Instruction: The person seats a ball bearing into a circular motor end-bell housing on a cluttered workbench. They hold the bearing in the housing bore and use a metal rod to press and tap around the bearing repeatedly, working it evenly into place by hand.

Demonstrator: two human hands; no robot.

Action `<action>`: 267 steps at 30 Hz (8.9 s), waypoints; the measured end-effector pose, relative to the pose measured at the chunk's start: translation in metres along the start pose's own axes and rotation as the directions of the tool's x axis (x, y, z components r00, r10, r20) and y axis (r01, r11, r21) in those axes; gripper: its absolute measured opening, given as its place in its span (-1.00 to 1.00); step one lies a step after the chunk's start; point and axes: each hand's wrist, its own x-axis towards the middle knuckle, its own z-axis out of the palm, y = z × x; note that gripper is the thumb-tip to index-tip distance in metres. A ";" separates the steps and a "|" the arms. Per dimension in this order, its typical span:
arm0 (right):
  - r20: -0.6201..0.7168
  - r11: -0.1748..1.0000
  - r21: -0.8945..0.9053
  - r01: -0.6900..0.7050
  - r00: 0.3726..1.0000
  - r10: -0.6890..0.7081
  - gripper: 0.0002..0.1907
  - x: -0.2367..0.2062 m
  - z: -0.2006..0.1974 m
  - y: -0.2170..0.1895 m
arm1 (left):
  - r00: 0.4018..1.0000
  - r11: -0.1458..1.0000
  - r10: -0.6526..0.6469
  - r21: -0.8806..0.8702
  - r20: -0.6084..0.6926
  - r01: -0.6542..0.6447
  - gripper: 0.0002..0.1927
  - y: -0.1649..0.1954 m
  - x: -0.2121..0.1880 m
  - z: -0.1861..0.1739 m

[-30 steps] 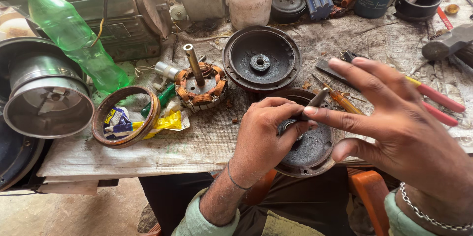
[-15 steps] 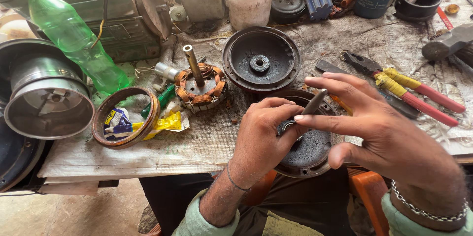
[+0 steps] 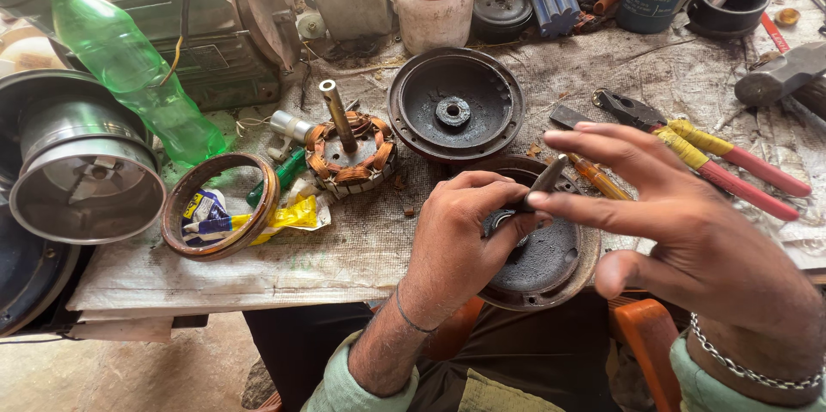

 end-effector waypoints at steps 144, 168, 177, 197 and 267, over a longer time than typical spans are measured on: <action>-0.204 0.834 0.498 -0.238 0.902 0.380 -0.81 0.020 0.041 0.000 | 0.996 0.992 0.084 0.096 0.044 -0.088 -0.76 0.000 0.001 -0.001; 0.050 0.169 0.971 -0.169 0.837 0.546 -0.42 0.011 0.034 0.018 | 0.996 0.996 -0.078 0.048 0.051 0.076 -0.77 0.004 0.004 -0.001; 0.091 -0.047 0.996 -0.078 0.832 0.548 -0.49 0.014 0.031 0.025 | 0.995 0.996 -0.079 0.052 0.061 0.076 -0.75 0.005 0.003 -0.002; -0.291 0.535 0.824 -0.185 0.672 0.681 -0.73 0.006 0.041 -0.008 | 0.998 0.997 -0.045 0.057 0.038 0.043 -0.75 0.005 0.004 -0.002; -0.275 0.654 0.736 -0.176 0.805 0.526 -0.67 0.009 0.049 -0.016 | 0.999 1.000 0.008 0.027 0.032 -0.008 -0.82 0.001 0.002 0.000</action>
